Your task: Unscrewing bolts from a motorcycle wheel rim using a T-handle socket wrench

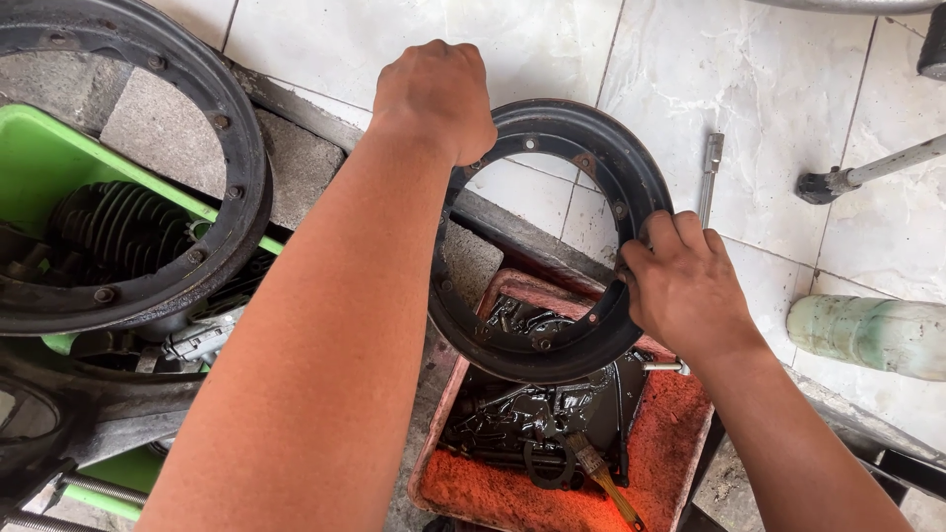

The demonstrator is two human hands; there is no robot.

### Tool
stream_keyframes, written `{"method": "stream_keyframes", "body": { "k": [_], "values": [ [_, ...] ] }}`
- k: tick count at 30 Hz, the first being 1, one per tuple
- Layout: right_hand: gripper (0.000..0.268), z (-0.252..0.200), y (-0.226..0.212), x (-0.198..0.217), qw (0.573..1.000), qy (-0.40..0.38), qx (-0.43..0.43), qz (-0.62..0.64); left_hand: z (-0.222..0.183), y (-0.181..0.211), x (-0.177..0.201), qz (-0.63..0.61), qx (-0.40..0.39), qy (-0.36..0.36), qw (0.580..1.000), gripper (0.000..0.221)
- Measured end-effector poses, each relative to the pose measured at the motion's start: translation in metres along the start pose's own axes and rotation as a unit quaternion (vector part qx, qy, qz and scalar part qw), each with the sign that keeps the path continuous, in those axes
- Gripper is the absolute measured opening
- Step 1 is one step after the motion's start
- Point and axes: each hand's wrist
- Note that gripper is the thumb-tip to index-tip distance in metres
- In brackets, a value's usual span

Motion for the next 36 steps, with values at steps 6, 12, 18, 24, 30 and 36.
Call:
{"method": "stream_keyframes", "body": {
  "k": [6, 12, 18, 24, 30, 36],
  "values": [
    [0.014, 0.000, -0.002, 0.002, 0.999, -0.034, -0.002, 0.022, -0.002, 0.000, 0.001, -0.007, 0.001, -0.006, 1.000, 0.060],
    [0.020, 0.002, -0.004, 0.001, 0.999, -0.032, -0.019, 0.038, -0.004, -0.001, 0.001, -0.005, 0.001, -0.007, 1.000, 0.059],
    [0.033, 0.002, -0.005, 0.001, 0.999, -0.038, -0.023, -0.031, 0.001, -0.001, -0.002, -0.003, -0.002, -0.001, 1.000, 0.057],
    [0.029, 0.005, -0.005, 0.001, 0.999, 0.009, -0.027, -0.043, -0.007, 0.001, 0.003, -0.006, -0.006, -0.003, 1.000, 0.060],
    [0.013, 0.004, -0.001, -0.002, 0.998, -0.050, -0.022, 0.020, -0.003, -0.001, 0.001, -0.013, -0.004, -0.005, 1.000, 0.061],
    [0.025, 0.000, -0.002, -0.007, 1.000, -0.011, -0.017, 0.006, 0.001, 0.001, -0.003, 0.012, -0.010, 0.016, 1.000, 0.059]
  ]
}}
Point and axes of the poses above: each hand's wrist, its own z-axis towards the middle knuckle, its own x-axis out of the back of the hand, y = z × x, and after that the axes turned 15 degrees about -y, right-handed
